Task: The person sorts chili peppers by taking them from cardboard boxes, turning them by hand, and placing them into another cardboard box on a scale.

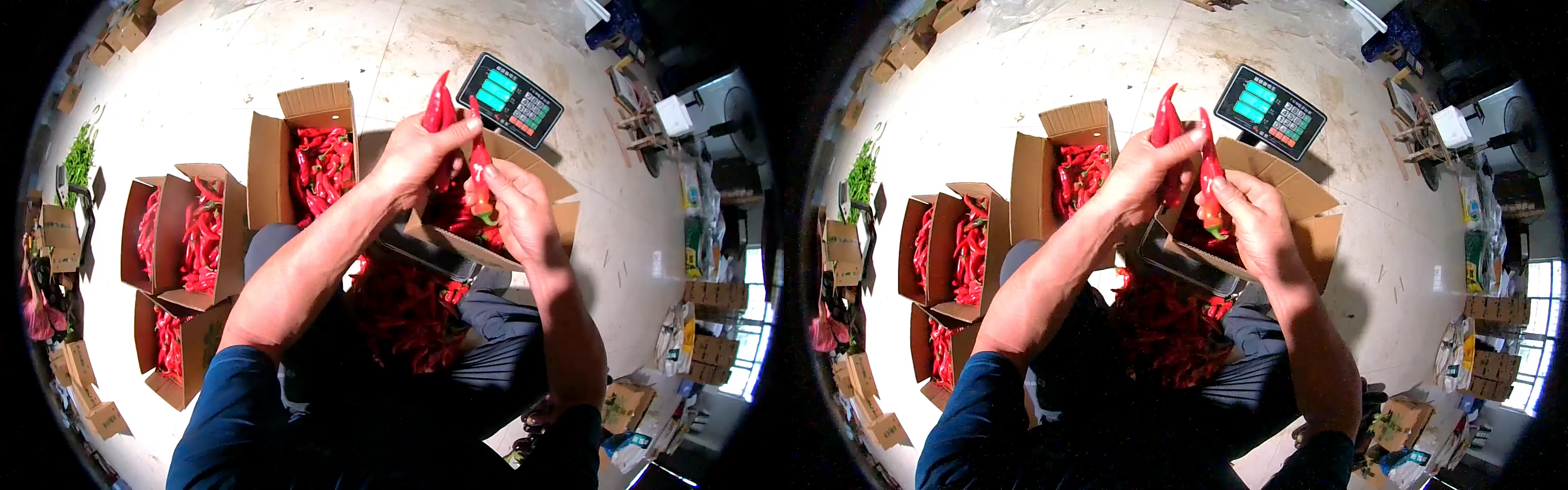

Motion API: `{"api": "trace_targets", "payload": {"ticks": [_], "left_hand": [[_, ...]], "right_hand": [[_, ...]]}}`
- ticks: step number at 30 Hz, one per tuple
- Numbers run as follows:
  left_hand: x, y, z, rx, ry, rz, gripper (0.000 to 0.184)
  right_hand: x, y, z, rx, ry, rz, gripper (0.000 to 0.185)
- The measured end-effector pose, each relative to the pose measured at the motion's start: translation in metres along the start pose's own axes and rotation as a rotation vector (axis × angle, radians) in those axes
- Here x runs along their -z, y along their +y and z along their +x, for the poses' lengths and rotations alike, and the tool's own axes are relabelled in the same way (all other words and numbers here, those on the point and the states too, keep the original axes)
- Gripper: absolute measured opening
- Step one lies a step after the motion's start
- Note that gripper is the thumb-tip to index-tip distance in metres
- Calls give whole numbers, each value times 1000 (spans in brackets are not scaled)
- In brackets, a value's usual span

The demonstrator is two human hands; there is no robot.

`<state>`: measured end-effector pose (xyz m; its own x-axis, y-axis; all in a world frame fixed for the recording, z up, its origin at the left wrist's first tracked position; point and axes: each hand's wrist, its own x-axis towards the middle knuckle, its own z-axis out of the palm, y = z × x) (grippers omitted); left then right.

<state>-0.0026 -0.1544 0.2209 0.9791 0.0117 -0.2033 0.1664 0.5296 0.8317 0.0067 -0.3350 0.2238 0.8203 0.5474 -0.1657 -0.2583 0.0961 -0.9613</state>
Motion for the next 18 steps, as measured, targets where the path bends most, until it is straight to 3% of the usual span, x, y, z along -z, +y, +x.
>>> {"api": "trace_targets", "payload": {"ticks": [7, 10, 14, 15, 18], "left_hand": [[25, -5, 17, 58, -248, -565, 51], [24, -6, 16, 53, -345, -636, 54], [23, -8, 15, 50, -409, -656, 53], [23, -10, 17, 49, -413, -653, 52], [17, -11, 13, 39, -392, -647, 52]], "right_hand": [[15, -5, 0, -9, 58, -36, 28], [38, -11, -2, 13, 144, -524, 29], [67, -3, -6, 233, 339, -1399, 29], [50, -12, -7, 105, 298, -898, 28], [5, -19, -15, 55, 269, -486, 28]]}}
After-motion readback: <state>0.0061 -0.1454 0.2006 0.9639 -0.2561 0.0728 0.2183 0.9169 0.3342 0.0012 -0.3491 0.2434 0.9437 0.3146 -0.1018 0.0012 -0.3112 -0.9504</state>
